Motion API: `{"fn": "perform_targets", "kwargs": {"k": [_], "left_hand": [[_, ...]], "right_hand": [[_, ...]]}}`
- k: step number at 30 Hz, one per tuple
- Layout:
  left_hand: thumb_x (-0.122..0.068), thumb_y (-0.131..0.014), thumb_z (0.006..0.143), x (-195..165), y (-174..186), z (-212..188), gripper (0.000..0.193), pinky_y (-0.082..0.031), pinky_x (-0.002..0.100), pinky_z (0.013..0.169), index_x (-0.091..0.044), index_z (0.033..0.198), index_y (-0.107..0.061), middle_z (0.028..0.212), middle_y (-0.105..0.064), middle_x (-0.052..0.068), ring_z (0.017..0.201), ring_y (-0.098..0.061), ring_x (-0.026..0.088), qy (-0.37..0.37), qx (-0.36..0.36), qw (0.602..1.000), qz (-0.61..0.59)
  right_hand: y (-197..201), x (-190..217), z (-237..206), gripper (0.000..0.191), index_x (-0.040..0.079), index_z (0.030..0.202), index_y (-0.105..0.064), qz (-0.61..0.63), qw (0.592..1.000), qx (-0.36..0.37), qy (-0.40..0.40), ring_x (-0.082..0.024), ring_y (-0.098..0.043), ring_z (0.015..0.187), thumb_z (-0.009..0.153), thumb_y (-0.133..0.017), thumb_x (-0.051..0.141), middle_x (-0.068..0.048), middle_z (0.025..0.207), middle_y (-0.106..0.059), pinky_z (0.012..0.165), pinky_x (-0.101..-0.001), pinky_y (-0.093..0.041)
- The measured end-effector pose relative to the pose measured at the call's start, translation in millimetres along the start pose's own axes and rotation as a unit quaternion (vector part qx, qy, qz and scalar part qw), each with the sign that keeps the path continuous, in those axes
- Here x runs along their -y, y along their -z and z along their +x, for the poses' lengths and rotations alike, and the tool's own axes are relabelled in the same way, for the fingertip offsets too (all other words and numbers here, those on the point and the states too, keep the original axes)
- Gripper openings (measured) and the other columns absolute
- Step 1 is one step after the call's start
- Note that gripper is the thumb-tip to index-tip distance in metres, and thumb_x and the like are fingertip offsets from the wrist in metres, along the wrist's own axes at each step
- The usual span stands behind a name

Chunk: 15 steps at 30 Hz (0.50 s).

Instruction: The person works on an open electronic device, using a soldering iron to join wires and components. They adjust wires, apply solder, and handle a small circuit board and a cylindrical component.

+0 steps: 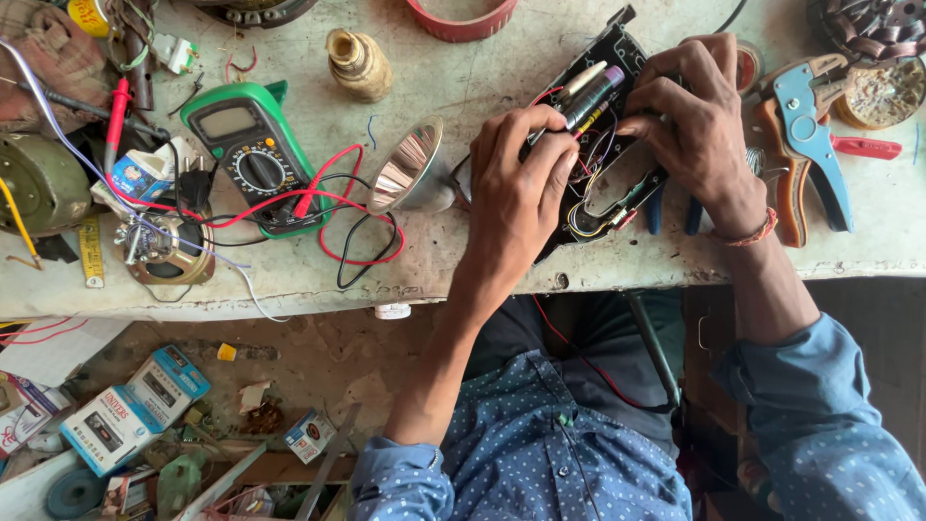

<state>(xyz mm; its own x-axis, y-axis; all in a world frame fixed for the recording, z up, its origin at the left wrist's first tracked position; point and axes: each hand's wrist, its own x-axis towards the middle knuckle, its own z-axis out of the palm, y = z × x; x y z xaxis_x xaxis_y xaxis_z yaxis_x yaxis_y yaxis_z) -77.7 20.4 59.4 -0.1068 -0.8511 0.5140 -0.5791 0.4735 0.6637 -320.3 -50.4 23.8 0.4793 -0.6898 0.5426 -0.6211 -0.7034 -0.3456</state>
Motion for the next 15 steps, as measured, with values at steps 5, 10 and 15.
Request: {"fn": "perform_targets", "kwargs": {"k": [5, 10, 15], "left_hand": [[-0.008, -0.074, 0.092, -0.6, 6.5, 0.9, 0.012, -0.043, 0.046, 0.109, -0.006, 0.102, -0.069, 0.127, -0.056, 0.005, 0.121, -0.054, 0.029, -0.023, 0.041, 0.998, 0.044], [-0.007, -0.076, 0.088, -3.0, 6.9, 4.7, 0.014, -0.039, 0.046, 0.109, -0.006, 0.101, -0.072, 0.125, -0.055, 0.005, 0.12, -0.053, 0.028, -0.016, 0.062, 0.997, 0.037], [-0.005, -0.076, 0.087, -5.0, 3.5, 4.4, 0.015, -0.038, 0.045, 0.11, -0.009, 0.101, -0.074, 0.127, -0.056, 0.003, 0.121, -0.053, 0.026, 0.005, 0.065, 0.998, 0.021]], "right_hand": [[1.7, 2.7, -0.6, 0.033, 0.008, 0.104, -0.071, 0.003, 1.0, -0.007, 0.007, -0.029, -0.049, 0.117, 0.103, -0.077, 0.04, -0.003, 0.117, -0.063, 0.102, -0.0407, -0.043], [0.3, 4.3, 0.8, 0.034, 0.007, 0.106, -0.065, 0.011, 1.0, 0.005, 0.008, -0.029, -0.05, 0.115, 0.108, -0.073, 0.04, -0.005, 0.118, -0.062, 0.103, -0.0426, -0.041], [0.7, 5.1, 1.7, 0.033, 0.008, 0.107, -0.063, 0.006, 1.0, 0.017, 0.012, -0.03, -0.048, 0.113, 0.11, -0.071, 0.039, -0.006, 0.12, -0.06, 0.102, -0.0434, -0.04]]}}
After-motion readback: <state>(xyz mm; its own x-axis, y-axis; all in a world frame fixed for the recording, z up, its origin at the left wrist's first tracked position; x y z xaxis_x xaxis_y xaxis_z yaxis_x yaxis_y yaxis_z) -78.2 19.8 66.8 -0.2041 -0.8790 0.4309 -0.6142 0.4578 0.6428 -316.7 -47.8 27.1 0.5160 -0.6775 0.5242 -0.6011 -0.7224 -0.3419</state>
